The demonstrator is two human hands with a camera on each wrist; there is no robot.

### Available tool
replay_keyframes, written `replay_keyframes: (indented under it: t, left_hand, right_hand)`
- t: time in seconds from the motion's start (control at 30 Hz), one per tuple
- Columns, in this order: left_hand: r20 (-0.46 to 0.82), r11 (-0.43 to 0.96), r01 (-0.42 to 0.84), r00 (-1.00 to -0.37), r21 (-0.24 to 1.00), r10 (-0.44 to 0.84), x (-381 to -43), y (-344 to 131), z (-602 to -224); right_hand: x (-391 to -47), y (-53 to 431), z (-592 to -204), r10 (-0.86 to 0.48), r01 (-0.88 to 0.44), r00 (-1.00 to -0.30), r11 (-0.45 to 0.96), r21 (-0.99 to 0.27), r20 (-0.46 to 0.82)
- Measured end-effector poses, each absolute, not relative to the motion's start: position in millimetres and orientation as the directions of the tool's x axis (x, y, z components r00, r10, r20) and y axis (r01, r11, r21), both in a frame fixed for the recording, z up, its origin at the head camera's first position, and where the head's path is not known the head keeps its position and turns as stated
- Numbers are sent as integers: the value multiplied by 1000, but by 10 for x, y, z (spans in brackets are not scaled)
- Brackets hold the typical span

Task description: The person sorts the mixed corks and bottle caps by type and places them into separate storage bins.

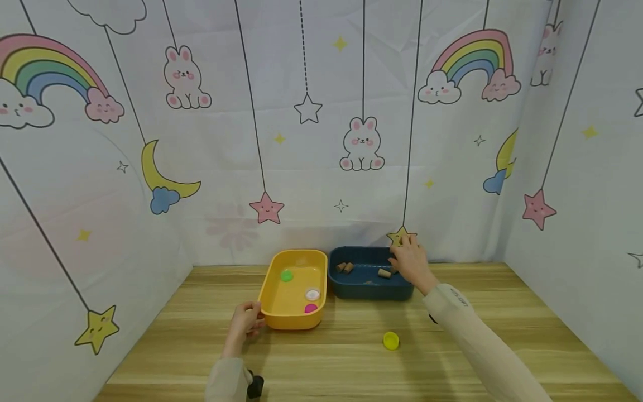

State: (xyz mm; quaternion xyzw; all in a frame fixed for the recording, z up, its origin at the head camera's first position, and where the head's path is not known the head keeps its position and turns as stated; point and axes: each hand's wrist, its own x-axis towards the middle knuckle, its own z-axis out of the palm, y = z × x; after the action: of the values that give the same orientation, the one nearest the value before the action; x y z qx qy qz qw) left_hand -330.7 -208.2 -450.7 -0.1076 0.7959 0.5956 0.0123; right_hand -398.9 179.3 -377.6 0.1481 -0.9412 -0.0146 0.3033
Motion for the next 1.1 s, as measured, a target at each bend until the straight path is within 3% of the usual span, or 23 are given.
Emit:
replay_keyframes:
  t: [0.47, 1.1]
  left_hand:
    - [-146, 269, -184, -977, 945, -156, -3289, -2084, -4490]
    - [-139, 275, -178, -978, 945, -154, -3277, -2085, -4476]
  right_hand:
    - [-3939, 1765, -3765, -288, -282, -780, 954, 100, 555]
    - [-3867, 1729, -3914, -390, -441, -687, 894, 75, 613]
